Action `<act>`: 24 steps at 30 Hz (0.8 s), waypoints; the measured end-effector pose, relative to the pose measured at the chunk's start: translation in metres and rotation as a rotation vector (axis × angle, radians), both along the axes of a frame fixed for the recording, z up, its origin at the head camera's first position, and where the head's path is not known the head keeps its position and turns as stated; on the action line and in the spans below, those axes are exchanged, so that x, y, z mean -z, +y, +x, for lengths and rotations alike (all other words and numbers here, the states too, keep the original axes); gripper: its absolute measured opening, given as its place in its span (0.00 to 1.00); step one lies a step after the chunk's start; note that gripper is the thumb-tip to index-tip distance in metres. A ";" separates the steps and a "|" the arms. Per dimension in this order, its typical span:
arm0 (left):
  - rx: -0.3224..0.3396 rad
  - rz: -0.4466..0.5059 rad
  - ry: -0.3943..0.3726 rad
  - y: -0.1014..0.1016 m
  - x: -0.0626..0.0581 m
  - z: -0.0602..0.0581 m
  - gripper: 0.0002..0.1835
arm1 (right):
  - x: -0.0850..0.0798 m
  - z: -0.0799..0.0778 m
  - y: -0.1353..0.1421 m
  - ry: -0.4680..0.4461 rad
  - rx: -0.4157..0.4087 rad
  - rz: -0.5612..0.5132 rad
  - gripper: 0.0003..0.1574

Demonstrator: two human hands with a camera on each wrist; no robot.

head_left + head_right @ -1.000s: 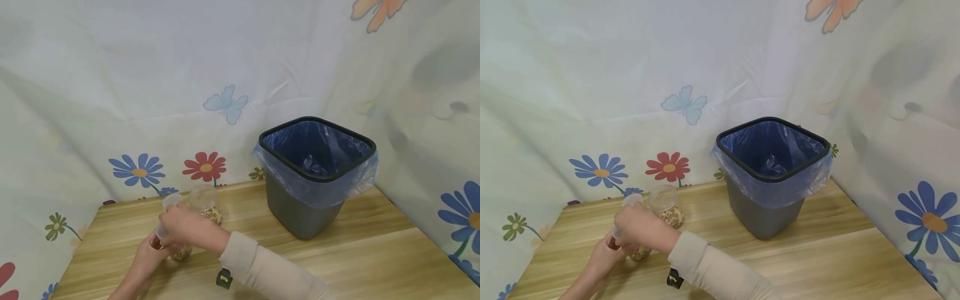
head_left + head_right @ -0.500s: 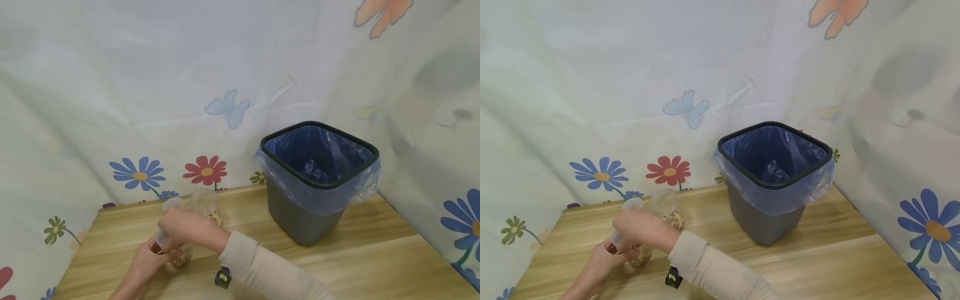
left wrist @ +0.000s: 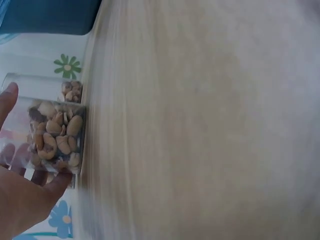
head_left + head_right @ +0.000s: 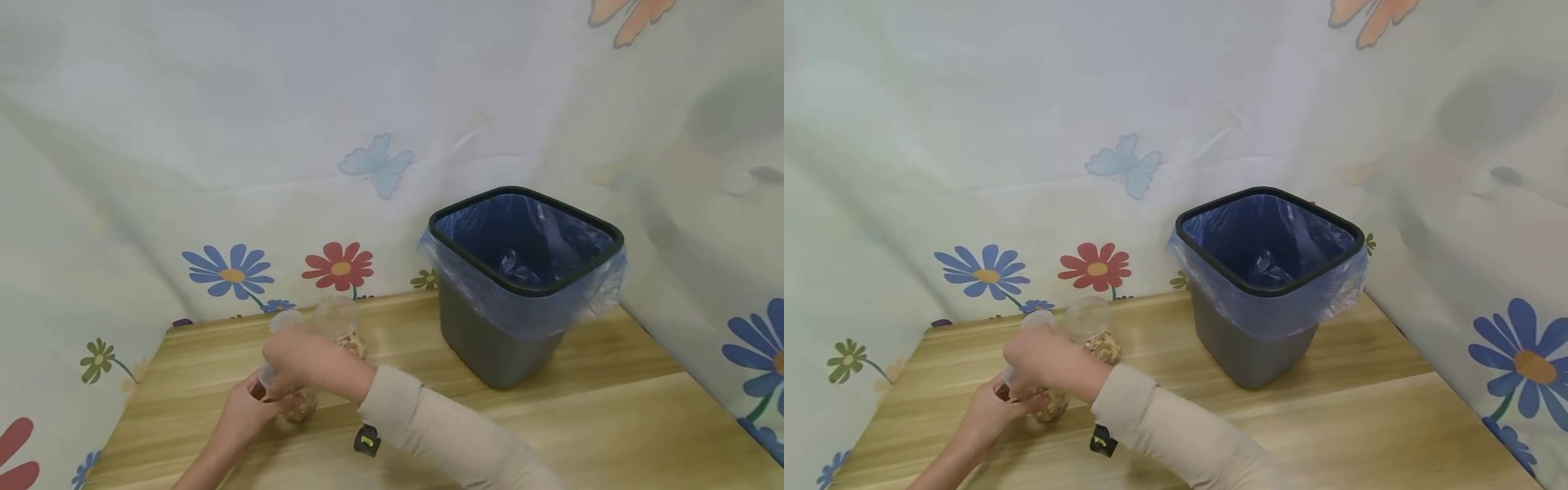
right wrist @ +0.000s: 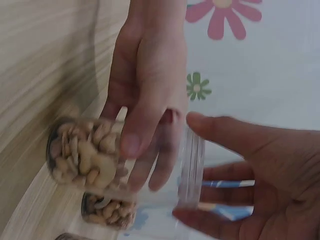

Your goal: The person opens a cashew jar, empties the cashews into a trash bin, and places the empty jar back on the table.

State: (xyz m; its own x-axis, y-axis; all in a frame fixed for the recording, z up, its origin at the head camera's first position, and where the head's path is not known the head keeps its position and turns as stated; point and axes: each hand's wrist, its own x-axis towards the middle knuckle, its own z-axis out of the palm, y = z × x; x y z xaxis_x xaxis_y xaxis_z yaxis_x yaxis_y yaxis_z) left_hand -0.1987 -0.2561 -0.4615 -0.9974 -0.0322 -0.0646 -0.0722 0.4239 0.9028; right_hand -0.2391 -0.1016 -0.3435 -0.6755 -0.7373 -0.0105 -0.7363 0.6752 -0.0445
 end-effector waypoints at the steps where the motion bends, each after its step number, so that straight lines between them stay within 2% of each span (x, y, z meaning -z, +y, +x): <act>1: -0.004 -0.030 0.003 0.000 -0.001 0.000 0.39 | -0.001 0.004 -0.004 0.027 0.029 0.026 0.20; 3: -0.010 -0.090 0.029 0.000 -0.001 0.001 0.40 | -0.001 0.010 -0.011 0.078 0.090 0.066 0.25; 5: -0.005 -0.073 0.044 0.002 0.000 0.003 0.38 | 0.001 0.016 -0.017 0.090 0.175 0.080 0.28; 8: -0.005 -0.047 0.127 0.009 0.003 0.002 0.26 | 0.005 0.022 -0.024 0.123 0.300 0.067 0.25; 11: 0.005 -0.055 0.227 0.014 0.009 0.000 0.16 | 0.009 0.024 -0.029 0.160 0.369 0.062 0.19; 15: 0.010 -0.089 0.276 0.015 0.011 -0.001 0.15 | 0.012 0.025 -0.029 0.199 0.359 0.078 0.15; 17: 0.003 -0.088 0.256 0.014 0.011 -0.001 0.17 | 0.013 0.026 -0.026 0.208 0.339 0.070 0.15; 24: 0.020 -0.196 0.188 0.004 0.009 -0.005 0.17 | 0.014 0.025 -0.021 0.209 0.245 0.037 0.19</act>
